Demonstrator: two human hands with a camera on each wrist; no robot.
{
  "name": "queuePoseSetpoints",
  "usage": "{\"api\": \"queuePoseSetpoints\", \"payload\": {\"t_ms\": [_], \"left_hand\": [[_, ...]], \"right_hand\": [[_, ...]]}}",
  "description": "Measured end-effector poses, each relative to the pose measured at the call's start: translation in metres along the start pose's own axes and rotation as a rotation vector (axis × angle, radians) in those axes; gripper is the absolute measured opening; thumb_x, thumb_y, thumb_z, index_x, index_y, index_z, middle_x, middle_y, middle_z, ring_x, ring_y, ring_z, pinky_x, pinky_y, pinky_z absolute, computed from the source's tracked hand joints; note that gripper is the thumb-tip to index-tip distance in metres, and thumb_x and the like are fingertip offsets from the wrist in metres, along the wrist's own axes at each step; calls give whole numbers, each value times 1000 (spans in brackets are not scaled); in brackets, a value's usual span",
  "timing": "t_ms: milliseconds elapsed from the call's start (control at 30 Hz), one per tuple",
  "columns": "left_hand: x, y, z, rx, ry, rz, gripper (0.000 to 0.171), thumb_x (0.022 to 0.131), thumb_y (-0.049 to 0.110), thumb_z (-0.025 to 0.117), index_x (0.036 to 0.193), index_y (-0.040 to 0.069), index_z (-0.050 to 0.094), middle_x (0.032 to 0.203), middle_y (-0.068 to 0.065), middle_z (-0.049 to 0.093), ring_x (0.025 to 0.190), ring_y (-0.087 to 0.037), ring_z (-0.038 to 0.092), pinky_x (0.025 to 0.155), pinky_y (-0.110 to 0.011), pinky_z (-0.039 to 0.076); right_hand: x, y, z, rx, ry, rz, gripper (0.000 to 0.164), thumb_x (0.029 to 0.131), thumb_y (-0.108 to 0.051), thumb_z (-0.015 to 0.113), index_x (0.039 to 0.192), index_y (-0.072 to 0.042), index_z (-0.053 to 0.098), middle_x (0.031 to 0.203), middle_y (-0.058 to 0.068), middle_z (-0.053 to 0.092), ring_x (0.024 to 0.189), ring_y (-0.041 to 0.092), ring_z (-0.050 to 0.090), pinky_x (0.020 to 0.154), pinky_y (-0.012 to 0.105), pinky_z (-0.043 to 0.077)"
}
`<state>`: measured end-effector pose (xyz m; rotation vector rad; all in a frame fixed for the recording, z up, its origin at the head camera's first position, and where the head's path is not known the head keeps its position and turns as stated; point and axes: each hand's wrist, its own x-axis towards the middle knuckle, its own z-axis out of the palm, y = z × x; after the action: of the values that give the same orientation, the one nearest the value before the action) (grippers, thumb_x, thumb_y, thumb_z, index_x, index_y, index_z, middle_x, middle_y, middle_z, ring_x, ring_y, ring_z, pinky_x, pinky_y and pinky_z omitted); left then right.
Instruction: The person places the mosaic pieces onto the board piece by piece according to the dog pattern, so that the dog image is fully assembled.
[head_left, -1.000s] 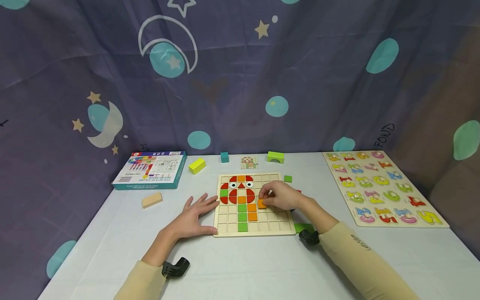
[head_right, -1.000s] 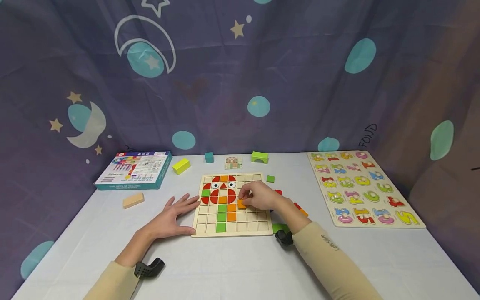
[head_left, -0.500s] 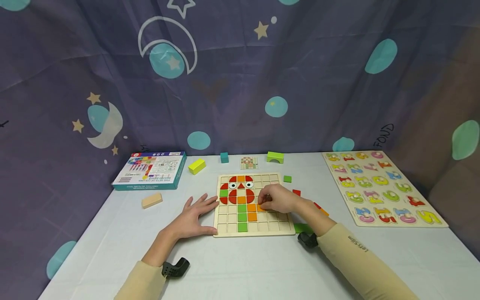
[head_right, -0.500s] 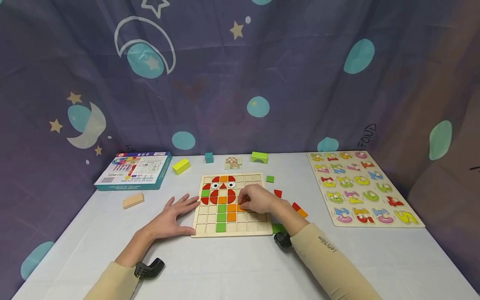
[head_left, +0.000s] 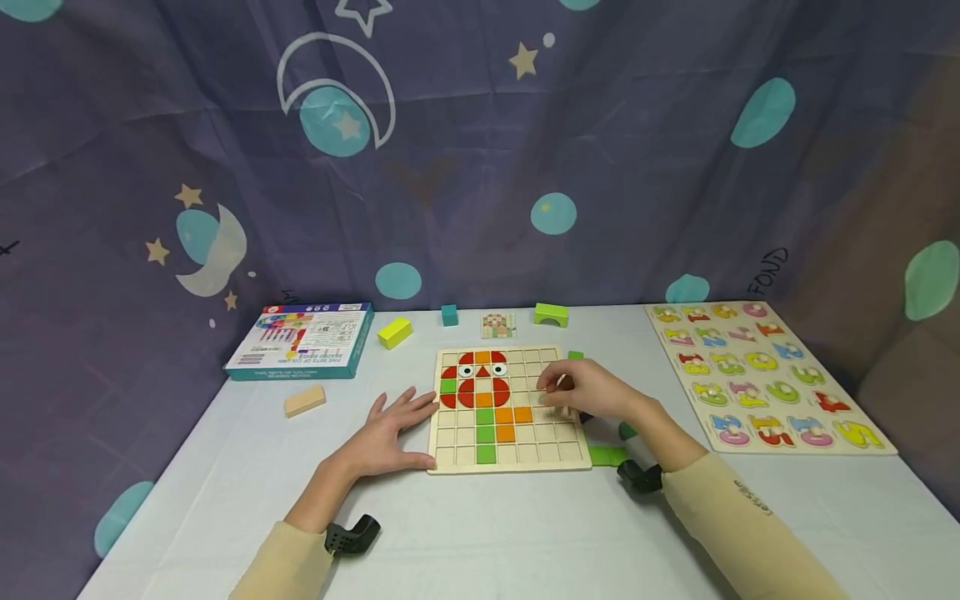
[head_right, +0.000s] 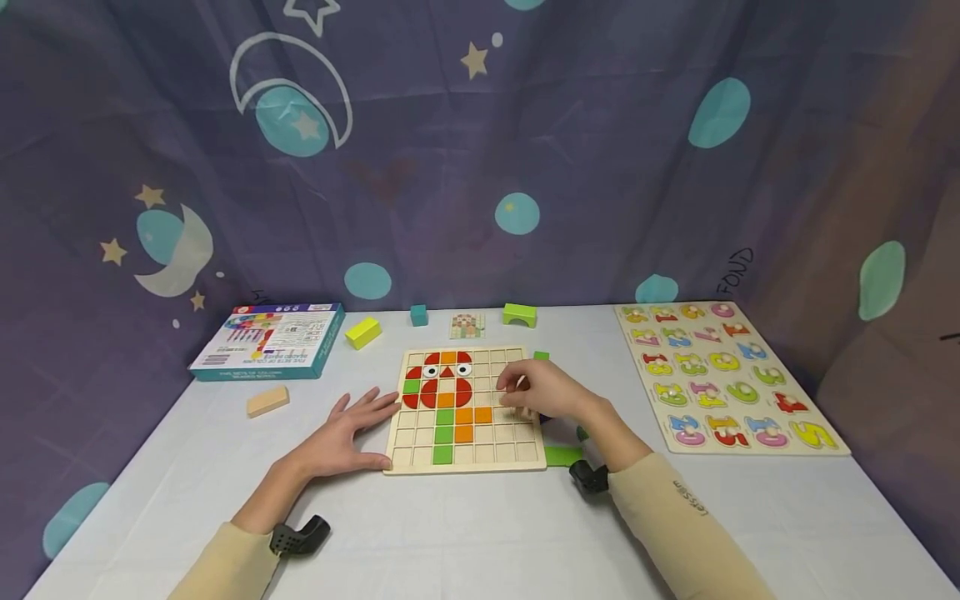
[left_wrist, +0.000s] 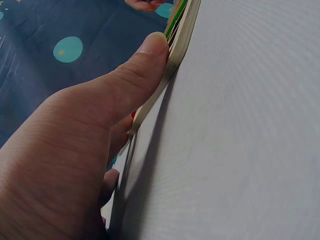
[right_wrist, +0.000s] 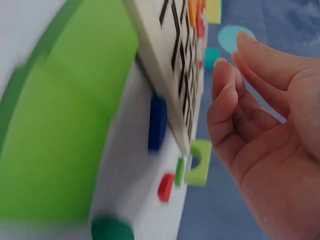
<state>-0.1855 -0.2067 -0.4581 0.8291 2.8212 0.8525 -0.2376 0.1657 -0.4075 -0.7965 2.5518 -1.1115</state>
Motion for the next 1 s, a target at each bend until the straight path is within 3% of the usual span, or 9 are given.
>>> {"api": "queuePoseSetpoints", "payload": {"t_ms": [400,733,1000], "left_hand": [[0,0,-1,-5,3,0,90,77,53,84,150,12,51,160,-2,38,152,-32,16,117,-63,-2],[1,-3,1,-9,-4,-7,92,76,55,84,151,13,50,160,0,37,153,-29,14,118,-61,-3],[1,-3,0,-3,-1,0,92,76,55,84,151,13,50,161,0,36,153,-29,15,118,-60,-3]], "right_hand": [[-40,24,-32,-24,84,88,17,93,-12,74,108,-4,70,94,3,63,80,22,58,67,29,51],[-72,43,-48,-63,74,170,20,91,-11,76,109,-4,70,95,2,62,85,22,57,68,27,53],[-95,56,-54,-58,70,184,17,88,-8,77,103,-7,70,93,2,64,86,23,56,70,27,51]]}}
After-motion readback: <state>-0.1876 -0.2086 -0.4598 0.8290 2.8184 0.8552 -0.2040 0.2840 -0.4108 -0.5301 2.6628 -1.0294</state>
